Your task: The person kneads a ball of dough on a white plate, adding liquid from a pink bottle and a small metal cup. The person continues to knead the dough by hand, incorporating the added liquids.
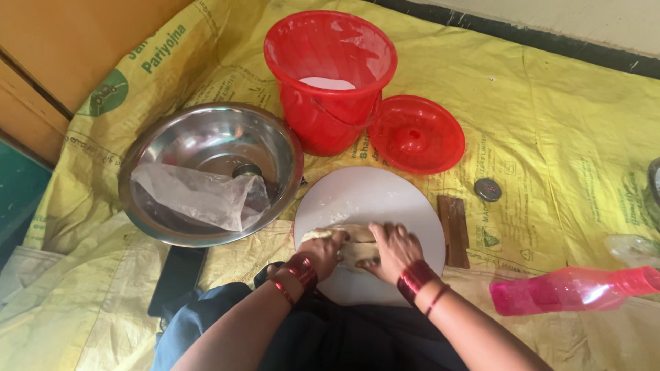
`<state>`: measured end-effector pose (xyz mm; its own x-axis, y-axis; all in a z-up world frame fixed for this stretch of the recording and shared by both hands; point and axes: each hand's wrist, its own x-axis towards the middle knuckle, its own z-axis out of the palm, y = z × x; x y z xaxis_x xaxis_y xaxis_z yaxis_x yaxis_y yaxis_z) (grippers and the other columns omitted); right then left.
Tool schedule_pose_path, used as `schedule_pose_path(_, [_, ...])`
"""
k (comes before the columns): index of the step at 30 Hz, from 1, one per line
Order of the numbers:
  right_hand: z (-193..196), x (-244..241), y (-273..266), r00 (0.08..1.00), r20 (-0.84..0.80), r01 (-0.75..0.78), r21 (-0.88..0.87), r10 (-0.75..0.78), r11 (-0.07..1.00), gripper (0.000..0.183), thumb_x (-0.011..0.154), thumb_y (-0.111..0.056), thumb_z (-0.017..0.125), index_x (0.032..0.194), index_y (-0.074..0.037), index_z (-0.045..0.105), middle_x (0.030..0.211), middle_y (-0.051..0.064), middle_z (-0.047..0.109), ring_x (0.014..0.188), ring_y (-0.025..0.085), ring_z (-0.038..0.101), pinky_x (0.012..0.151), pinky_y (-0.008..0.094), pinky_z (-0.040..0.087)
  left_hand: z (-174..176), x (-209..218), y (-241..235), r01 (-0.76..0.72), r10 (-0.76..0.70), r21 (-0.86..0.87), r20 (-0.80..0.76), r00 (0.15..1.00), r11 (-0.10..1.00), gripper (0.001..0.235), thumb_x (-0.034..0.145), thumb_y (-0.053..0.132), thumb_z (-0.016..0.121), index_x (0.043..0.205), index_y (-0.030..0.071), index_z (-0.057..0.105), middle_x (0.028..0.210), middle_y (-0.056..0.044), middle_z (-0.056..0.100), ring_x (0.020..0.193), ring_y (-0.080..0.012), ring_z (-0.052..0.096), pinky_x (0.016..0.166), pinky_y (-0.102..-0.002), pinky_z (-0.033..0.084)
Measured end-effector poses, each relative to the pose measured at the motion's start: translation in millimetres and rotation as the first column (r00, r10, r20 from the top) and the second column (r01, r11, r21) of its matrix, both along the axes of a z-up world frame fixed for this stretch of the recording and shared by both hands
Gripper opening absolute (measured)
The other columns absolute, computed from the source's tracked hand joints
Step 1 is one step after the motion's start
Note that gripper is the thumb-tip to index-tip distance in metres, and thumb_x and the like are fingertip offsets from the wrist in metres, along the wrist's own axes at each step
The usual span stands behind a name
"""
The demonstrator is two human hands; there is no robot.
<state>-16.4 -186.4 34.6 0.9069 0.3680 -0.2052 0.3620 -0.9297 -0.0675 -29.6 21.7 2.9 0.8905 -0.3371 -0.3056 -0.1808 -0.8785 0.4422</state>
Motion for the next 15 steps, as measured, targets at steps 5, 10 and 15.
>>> schedule_pose_path(5, [17.5, 11.9, 31.9, 0.982, -0.182, 0.04, -0.103, -0.058, 0.994, 0.121, 0.061, -0.067, 0.09, 0.155, -0.027, 0.025, 0.16, 0.006, 0.028, 0.149, 0.031, 0.024, 0.118, 0.066, 0.018, 1.2, 12.0, 10.6, -0.057, 0.082, -0.101, 0.268, 0.96, 0.993, 0.074, 0.07, 0.028, 0.086, 0.135, 0.018, 0.052, 0.136, -0.008, 0.061, 0.127, -0.0299, 0.06, 0.106, -0.042, 0.048])
schedule_pose_path(10, [0.0, -4.7, 31.8, 0.994, -0.108, -0.006, -0.048, 0.001, 0.999, 0.128, 0.061, -0.062, 0.09, 0.16, -0.022, 0.019, 0.163, 0.007, 0.027, 0.148, 0.031, 0.023, 0.116, 0.071, 0.009, -3.5, 24.4, 5.8, 0.1, -0.098, -0.018, 0.102, 0.99, 0.995, 0.115, 0.057, 0.038, 0.098, 0.15, 0.012, 0.035, 0.147, -0.012, 0.047, 0.132, -0.0352, 0.05, 0.107, -0.049, 0.04])
schedule_pose_path(15, [-37.8, 12.9, 14.1, 0.996, 0.013, -0.094, 0.075, 0.093, 0.993, 0.107, 0.066, -0.061, 0.085, 0.151, -0.02, 0.035, 0.144, 0.008, 0.048, 0.134, 0.031, 0.042, 0.115, 0.062, 0.025, -27.8, 37.9, 5.4, 0.051, -0.051, -0.021, 0.012, 0.999, 0.998, 0.094, 0.069, 0.038, 0.09, 0.149, 0.017, 0.044, 0.141, -0.012, 0.056, 0.123, -0.0348, 0.06, 0.105, -0.049, 0.046])
